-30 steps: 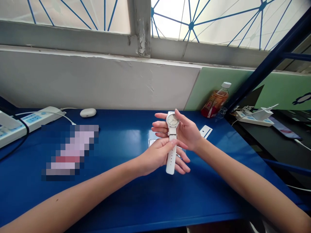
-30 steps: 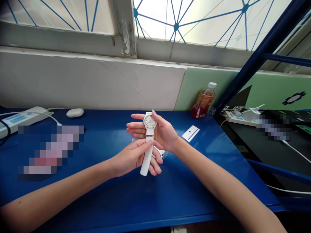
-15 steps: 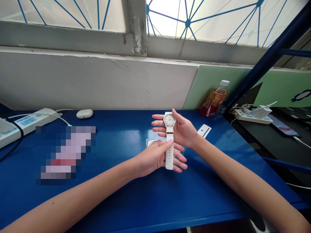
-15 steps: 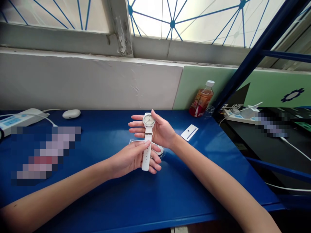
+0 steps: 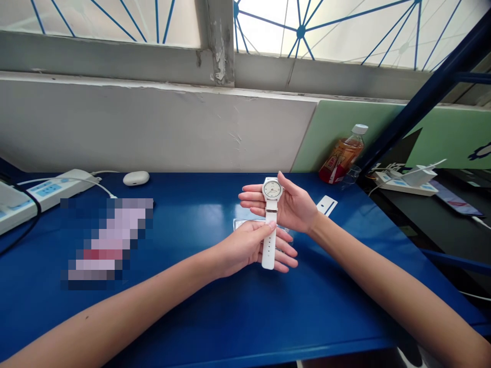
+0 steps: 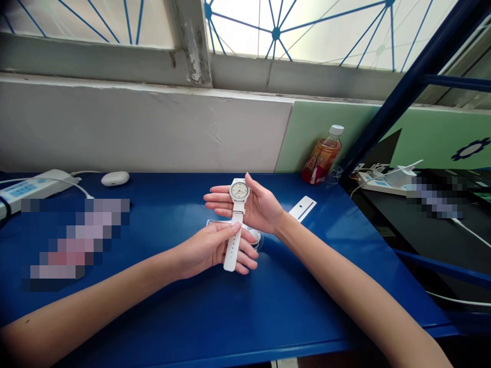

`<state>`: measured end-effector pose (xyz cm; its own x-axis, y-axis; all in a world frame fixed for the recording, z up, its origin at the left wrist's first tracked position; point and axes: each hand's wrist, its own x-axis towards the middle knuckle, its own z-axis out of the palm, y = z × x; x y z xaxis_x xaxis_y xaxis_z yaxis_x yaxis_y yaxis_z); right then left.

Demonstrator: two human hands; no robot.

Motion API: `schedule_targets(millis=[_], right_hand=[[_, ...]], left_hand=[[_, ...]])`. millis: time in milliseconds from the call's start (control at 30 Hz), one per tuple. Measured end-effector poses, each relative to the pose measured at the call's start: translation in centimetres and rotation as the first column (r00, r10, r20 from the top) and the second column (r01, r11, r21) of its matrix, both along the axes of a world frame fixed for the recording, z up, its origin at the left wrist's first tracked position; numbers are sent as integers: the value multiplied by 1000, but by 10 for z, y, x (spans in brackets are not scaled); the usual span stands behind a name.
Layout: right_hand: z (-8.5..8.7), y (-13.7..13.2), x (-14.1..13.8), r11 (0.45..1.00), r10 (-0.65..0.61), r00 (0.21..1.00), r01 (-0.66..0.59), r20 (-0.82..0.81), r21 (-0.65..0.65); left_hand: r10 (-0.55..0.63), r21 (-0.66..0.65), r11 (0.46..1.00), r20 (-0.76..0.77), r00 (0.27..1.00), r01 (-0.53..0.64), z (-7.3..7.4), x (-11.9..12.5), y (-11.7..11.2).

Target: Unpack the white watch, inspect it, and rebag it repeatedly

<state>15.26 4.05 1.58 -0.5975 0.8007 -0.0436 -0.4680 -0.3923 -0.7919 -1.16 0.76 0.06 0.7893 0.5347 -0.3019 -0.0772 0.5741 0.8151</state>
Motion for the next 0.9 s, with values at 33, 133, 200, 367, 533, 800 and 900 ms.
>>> schedule_targets(millis=[33,133,200,367,533,800,900], right_hand=[[0,0,0,1000,-14,1000,14,10,-3],[-1,1,-2,998,-60,998,60,20,-12],[-2,1,-3,997,-77,997,77,11,-13],[-2,0,-3,999,-45,999,45,-24,-14],[0,1,0,999,-45,999,44,-28,-7],[0,0,0,1000,-27,999,27,-41,-1],[2,-1,1,1000,-3,999,3,-52,11]], left_hand=[[-2,2,1000,12,1000,2,0,0,-1],[-9,-5,1000,59,998,9,2,0,-3],[-11,-20,1000,76,997,12,4,0,-4],[22,-28,999,71,997,-20,7,-1,-1],[48,-50,998,78,996,-44,10,-1,0],[44,-77,996,84,996,-38,6,-2,1],[60,-86,995,97,994,-52,6,-3,1]])
